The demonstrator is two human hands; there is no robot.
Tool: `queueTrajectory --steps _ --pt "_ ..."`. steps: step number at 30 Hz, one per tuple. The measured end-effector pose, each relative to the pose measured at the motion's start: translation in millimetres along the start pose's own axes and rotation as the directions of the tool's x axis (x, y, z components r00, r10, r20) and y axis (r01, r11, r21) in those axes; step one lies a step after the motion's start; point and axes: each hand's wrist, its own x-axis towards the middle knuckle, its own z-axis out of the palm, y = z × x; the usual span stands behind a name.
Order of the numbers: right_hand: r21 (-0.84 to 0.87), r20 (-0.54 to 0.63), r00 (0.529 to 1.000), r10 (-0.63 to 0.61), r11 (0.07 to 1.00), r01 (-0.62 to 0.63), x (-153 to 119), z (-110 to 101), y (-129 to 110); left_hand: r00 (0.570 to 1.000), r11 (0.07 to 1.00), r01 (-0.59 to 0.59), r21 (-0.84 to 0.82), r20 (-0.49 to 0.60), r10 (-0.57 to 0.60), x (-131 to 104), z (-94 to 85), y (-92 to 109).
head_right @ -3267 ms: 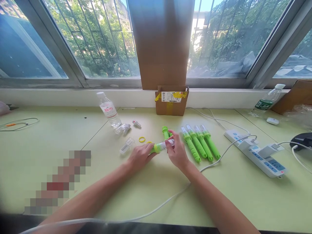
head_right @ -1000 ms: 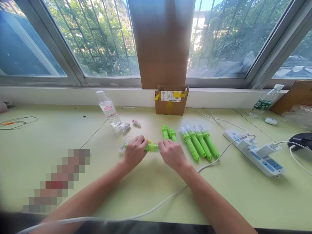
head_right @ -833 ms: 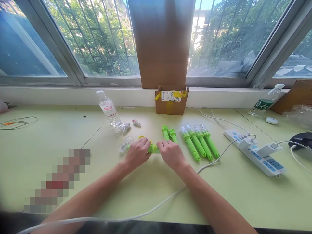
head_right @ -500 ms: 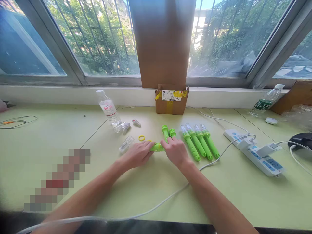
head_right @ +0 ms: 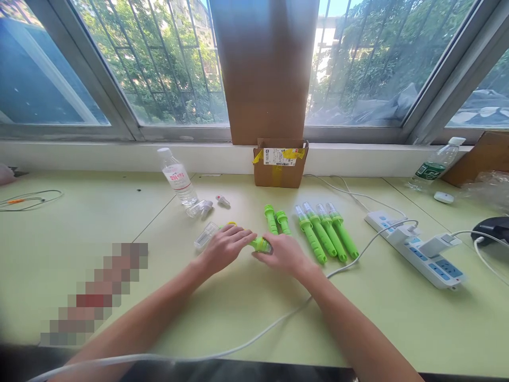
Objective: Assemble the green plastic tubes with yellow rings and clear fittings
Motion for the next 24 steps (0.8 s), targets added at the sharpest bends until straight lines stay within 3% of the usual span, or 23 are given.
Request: queueTrajectory --steps 4,8,12,16,18,24 --pt "0.042 -0.007 1.000 0.026 0.999 -0.026 0 -1 -2 1.000 0.999 0.000 0.048 -0.004 0.000 2 -2.6 1" --pt "-0.126 -0.091 0.995 -0.029 0.992 0.018 0 3 1 0.984 0.992 0.110 0.062 0.134 -0.117 5 -5.6 2" --pt "-0.383 -0.179 0.969 -0.172 0.919 0.092 1 4 4 0.890 0.943 0.333 0.009 0.327 -0.318 5 -5.7 1" --pt "-0.539 -0.239 0.921 -0.307 0.831 0.137 0 2 0 0.808 0.895 0.447 -0.008 0.432 -0.400 5 -5.3 -1" --pt "-0.544 -0.253 0.916 -0.310 0.829 0.130 0 3 -2 0.803 0.891 0.452 0.030 0.420 -0.422 6 -5.3 0" --pt "-0.401 -0.227 0.959 -0.169 0.914 0.066 -3 8 -7 0.849 0.917 0.387 0.091 0.352 -0.394 7 -5.0 3"
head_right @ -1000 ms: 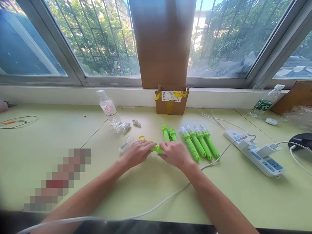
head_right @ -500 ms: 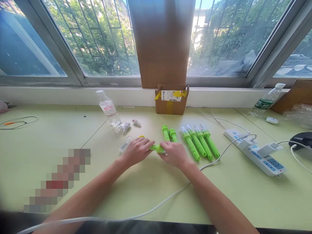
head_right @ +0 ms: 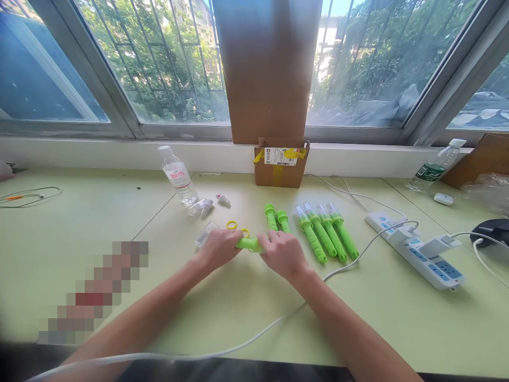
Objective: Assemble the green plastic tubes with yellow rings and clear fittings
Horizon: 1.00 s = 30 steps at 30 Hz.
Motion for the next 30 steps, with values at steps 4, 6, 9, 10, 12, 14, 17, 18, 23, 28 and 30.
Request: queueTrajectory --steps 4,6,9,10,12,14,17,18,23,28,30 --pt "0.155 0.150 0.980 0.133 0.975 -0.156 1 -7 -4 0.999 0.998 -0.035 0.043 -0.027 0.036 -1 1.8 -1" --pt "0.237 0.222 0.962 0.161 0.948 -0.214 3 -11 -5 0.997 0.996 -0.062 0.070 -0.038 0.064 -1 3.4 -2" --pt "0.352 0.311 0.938 0.153 0.898 -0.263 3 -13 -5 0.993 0.991 -0.098 0.095 -0.049 0.103 -1 6.2 -2" --pt "0.376 0.328 0.933 0.148 0.886 -0.272 3 -13 -4 0.992 0.989 -0.105 0.100 -0.058 0.111 -1 6.9 -2" --pt "0.378 0.332 0.931 0.154 0.882 -0.281 2 -10 -4 0.990 0.990 -0.099 0.105 -0.085 0.108 0 7.6 -1" --pt "0.314 0.290 0.939 0.185 0.908 -0.276 2 -7 -4 0.992 0.994 -0.063 0.086 -0.105 0.072 0 6.7 -1" --pt "0.160 0.168 0.975 0.149 0.971 -0.176 3 -5 -4 0.999 1.000 -0.003 -0.008 -0.043 0.003 0 2.5 -2" --pt "0.104 0.122 0.988 0.098 0.988 -0.111 3 -5 -3 1.000 0.998 0.011 -0.054 0.020 -0.010 0 0.6 -3" --pt "-0.085 -0.027 0.990 -0.139 0.987 0.136 4 -5 4 0.942 0.973 0.087 -0.214 0.337 -0.011 -2 -7.2 -5" --pt "-0.101 0.007 0.997 -0.080 0.992 0.081 3 -1 5 0.975 0.990 0.101 -0.100 0.205 -0.079 0 -5.3 1" --pt "-0.048 0.066 0.997 -0.033 0.998 0.036 2 -2 3 0.980 0.995 0.073 -0.063 0.190 -0.060 1 -3.2 2"
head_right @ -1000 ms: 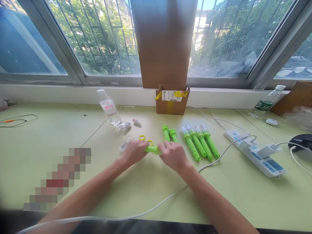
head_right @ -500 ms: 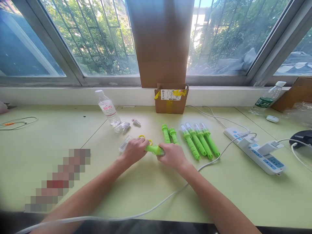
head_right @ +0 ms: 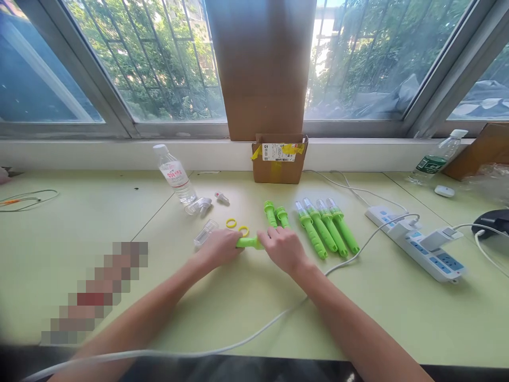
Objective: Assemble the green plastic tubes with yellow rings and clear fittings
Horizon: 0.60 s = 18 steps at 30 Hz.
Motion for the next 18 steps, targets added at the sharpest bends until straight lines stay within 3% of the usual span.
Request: queueTrajectory --steps 4,8,12,14,18 --pt "0.116 0.130 0.985 0.112 0.985 -0.128 0 -6 -5 0.998 0.998 -0.049 0.047 -0.037 0.051 0 2.9 -1" --pt "0.233 0.245 0.948 0.205 0.936 -0.262 1 -13 -4 0.984 0.990 -0.077 0.118 -0.151 0.094 -2 5.8 0" --pt "0.385 0.375 0.914 0.153 0.872 -0.304 0 -18 1 0.956 0.978 -0.095 0.185 -0.256 0.141 -3 9.8 3" --pt "0.366 0.357 0.919 0.165 0.881 -0.300 0 -17 0 0.951 0.979 -0.087 0.184 -0.278 0.137 -2 9.9 5" --pt "0.179 0.171 0.962 0.214 0.953 -0.244 0 -10 -5 0.973 0.995 -0.041 0.088 -0.222 0.060 -2 4.2 5"
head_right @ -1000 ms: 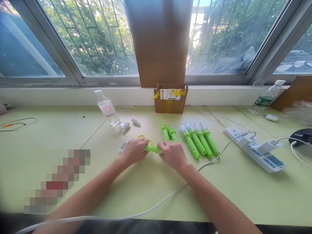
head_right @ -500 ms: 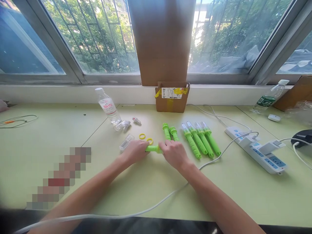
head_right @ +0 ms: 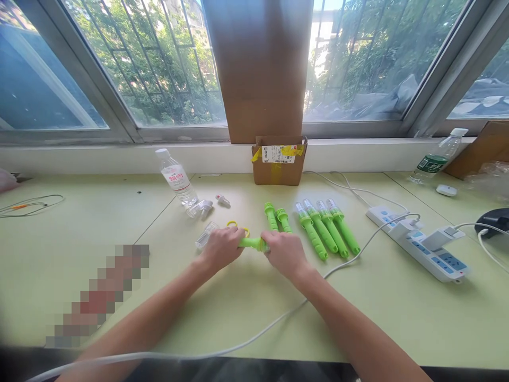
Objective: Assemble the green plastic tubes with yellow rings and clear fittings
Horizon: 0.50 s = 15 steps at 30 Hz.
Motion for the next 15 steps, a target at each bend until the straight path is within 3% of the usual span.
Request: queueTrajectory --steps 4,7,9,11,15 --pt "-0.196 -0.155 0.963 -0.222 0.962 0.191 2 8 4 0.975 0.971 0.060 -0.233 0.221 -0.007 -2 -10.1 -4" --pt "-0.252 -0.236 0.904 -0.357 0.921 0.298 4 9 9 0.905 0.850 0.123 -0.512 0.409 0.115 -3 -16.0 -10" --pt "-0.257 -0.254 0.888 -0.383 0.912 0.320 4 7 10 0.848 0.768 0.188 -0.612 0.495 0.186 -2 -17.0 -12" --pt "-0.268 -0.247 0.891 -0.380 0.911 0.314 4 7 11 0.880 0.798 0.193 -0.572 0.460 0.117 -2 -15.3 -11" --pt "-0.303 -0.197 0.919 -0.341 0.913 0.274 2 9 8 0.940 0.932 0.123 -0.342 0.340 0.001 0 -8.2 -3"
